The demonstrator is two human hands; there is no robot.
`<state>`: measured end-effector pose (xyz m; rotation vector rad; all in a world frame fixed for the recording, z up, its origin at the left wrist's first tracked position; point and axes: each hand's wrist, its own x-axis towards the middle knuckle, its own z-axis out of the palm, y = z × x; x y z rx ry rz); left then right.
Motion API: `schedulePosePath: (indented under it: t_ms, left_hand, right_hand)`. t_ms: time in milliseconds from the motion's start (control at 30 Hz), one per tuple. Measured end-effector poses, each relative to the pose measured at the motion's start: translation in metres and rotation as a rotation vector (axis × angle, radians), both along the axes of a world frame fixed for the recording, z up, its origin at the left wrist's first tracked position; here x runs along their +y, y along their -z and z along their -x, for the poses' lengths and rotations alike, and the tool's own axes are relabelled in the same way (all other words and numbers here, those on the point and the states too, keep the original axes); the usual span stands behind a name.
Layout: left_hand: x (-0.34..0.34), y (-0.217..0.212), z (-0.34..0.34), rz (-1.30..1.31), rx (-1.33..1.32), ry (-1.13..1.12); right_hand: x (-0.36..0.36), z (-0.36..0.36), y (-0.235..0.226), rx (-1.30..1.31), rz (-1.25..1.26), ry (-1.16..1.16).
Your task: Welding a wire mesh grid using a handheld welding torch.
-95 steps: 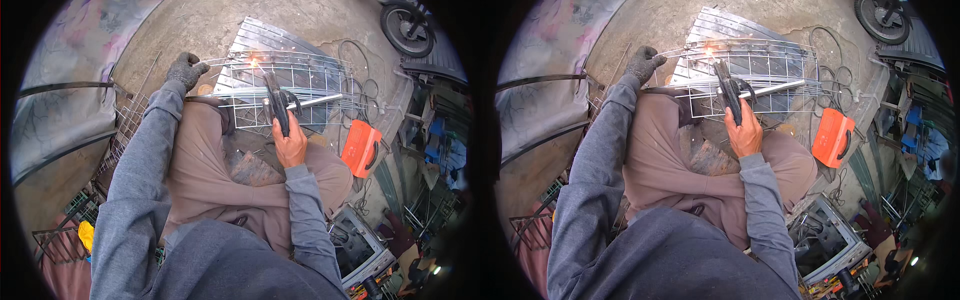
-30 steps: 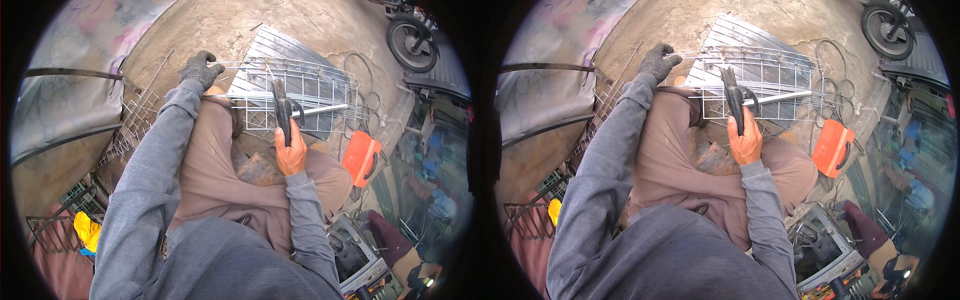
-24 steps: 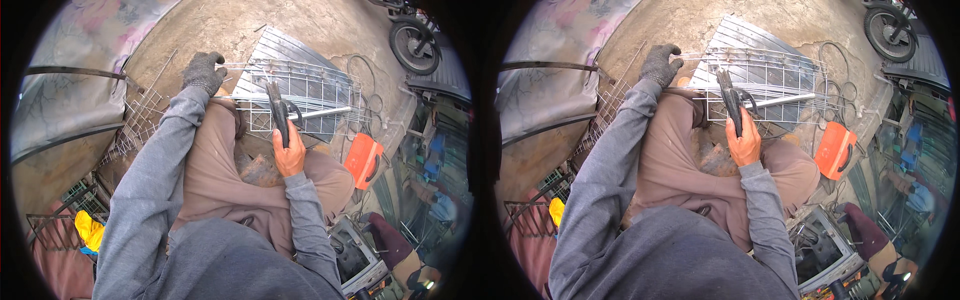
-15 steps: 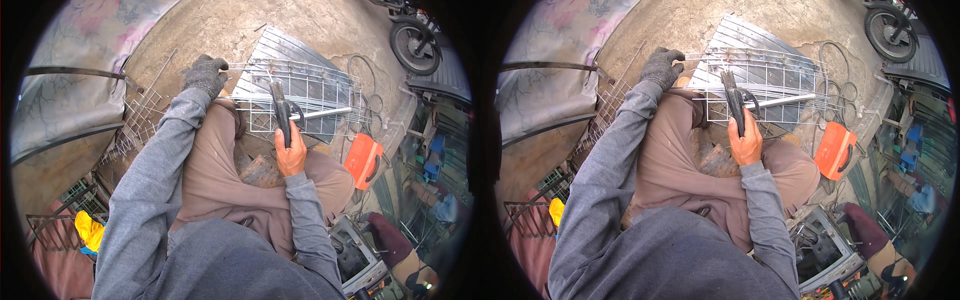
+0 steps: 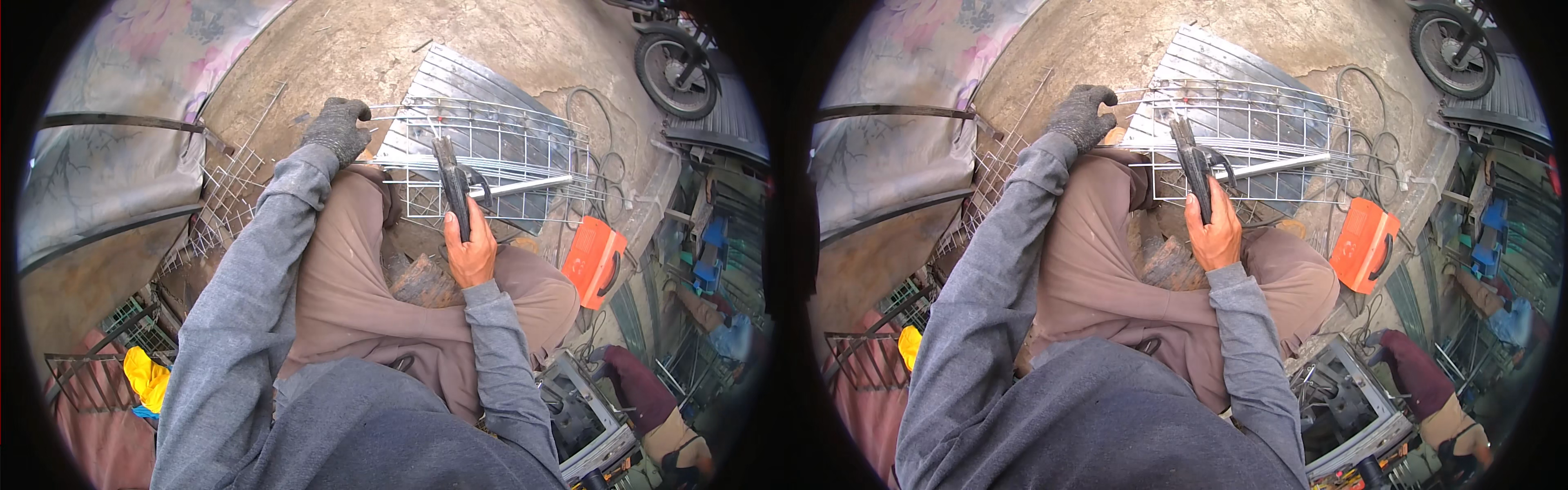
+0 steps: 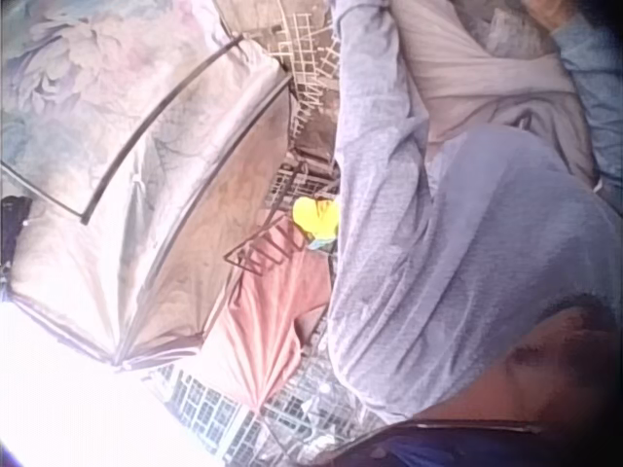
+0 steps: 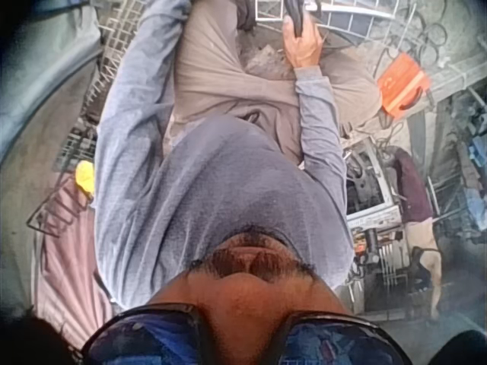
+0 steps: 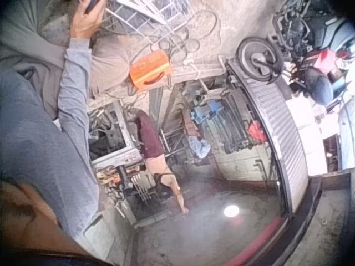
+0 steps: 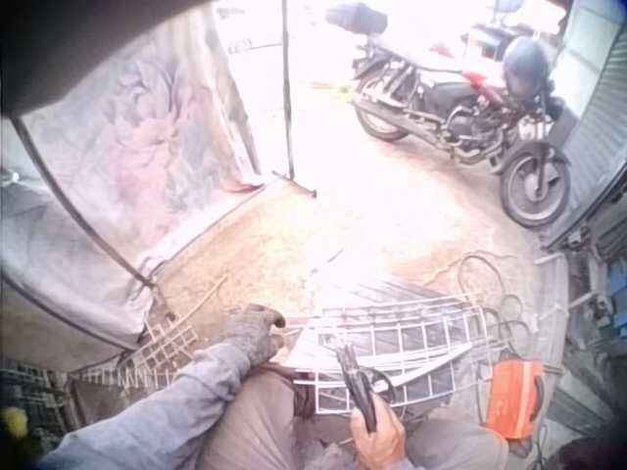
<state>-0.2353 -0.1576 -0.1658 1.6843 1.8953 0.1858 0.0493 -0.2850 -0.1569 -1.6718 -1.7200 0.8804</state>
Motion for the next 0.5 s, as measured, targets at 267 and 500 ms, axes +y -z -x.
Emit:
schedulePosePath:
  t_ms: [267, 500]
  left_hand:
    - [-0.001, 0.008, -0.001, -0.06, -0.062, -0.111]
    - [0.005, -0.003, -0.011, -0.022, 0.083, -0.092]
  right_hand:
    - [-0.001, 0.0, -0.002, -0.019, -0.015, -0.001]
    - [-0.002, -0.003, 0.0, -0.03, -0.02, -0.003]
